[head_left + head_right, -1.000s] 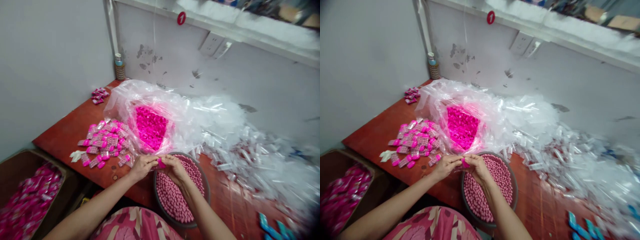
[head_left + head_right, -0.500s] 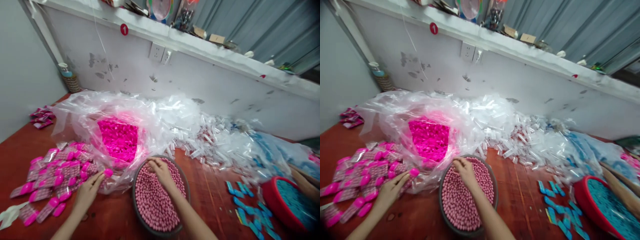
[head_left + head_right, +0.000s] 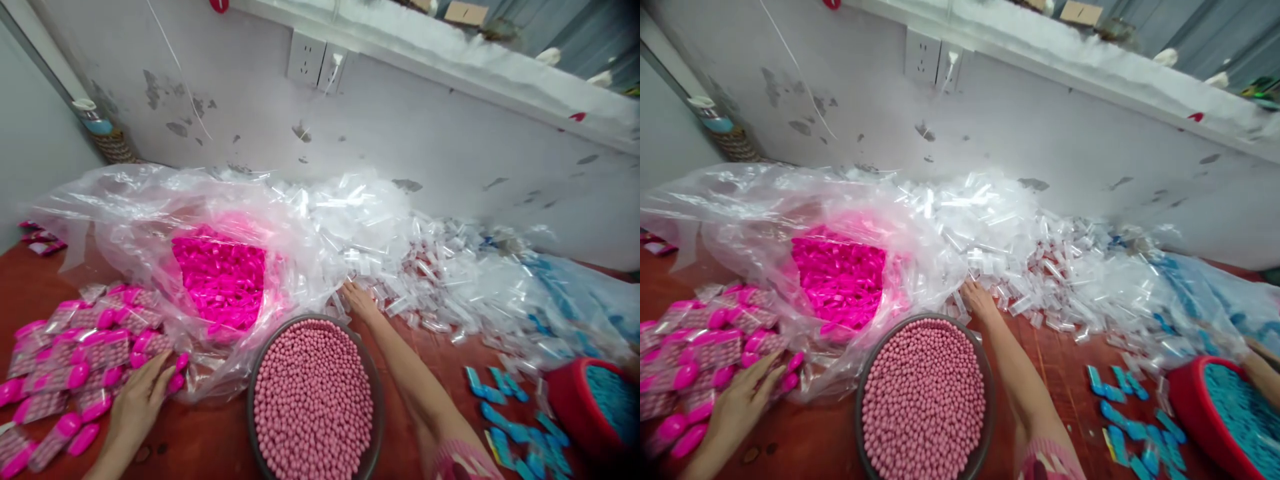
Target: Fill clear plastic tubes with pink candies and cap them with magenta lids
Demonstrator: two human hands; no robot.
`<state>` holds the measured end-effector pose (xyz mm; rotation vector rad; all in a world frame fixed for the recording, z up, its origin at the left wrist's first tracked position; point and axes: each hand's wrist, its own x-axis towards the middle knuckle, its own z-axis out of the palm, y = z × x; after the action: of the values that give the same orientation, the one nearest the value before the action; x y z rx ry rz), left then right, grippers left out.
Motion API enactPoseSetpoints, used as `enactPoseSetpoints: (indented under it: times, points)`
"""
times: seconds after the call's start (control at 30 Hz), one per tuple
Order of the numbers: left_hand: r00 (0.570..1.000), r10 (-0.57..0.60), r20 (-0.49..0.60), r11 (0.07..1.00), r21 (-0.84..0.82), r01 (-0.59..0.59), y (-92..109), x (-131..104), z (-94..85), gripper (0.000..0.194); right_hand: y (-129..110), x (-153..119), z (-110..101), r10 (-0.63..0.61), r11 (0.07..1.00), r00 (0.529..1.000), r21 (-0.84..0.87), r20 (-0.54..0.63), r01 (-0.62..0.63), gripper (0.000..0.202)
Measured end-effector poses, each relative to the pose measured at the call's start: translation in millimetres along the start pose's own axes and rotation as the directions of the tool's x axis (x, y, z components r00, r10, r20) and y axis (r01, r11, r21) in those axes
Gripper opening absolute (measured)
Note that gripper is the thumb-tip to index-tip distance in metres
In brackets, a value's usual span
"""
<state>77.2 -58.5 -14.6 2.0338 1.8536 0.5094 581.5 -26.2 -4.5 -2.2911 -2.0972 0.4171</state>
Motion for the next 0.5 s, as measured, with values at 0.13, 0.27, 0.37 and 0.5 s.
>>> enactPoseSetpoints:
  times: [0.13,0.27,0.37,0.5]
  points:
    - [0.998,0.067,0.002,0.991,-0.113,-0.067,34.7,-12.0,-1.2,0.040,20.6,6.0,3.7,0.017,0.997,0.999,-0.081,0.035,-0.014,0.022]
    - [0.990,0.136,0.048,0.973,-0.195,-0.124,77.1,-27.0,0.7,0.035,33.1,-6.7,-3.0,0.076,0.992,0.997,-0.098,-0.001,-0.075,0.022]
    - [0.976,0.202,0.083,0.949,-0.262,-0.174,106.7,-37.2,2.0,0.031,27.0,-35.9,-16.4,0.094,0.994,0.994,-0.056,-0.055,-0.097,0.029]
    - [0.953,0.294,0.075,0.900,-0.357,-0.250,138.8,-46.0,0.0,0.029,-13.7,-91.4,-29.5,-0.147,0.972,0.986,0.172,-0.076,0.158,0.028]
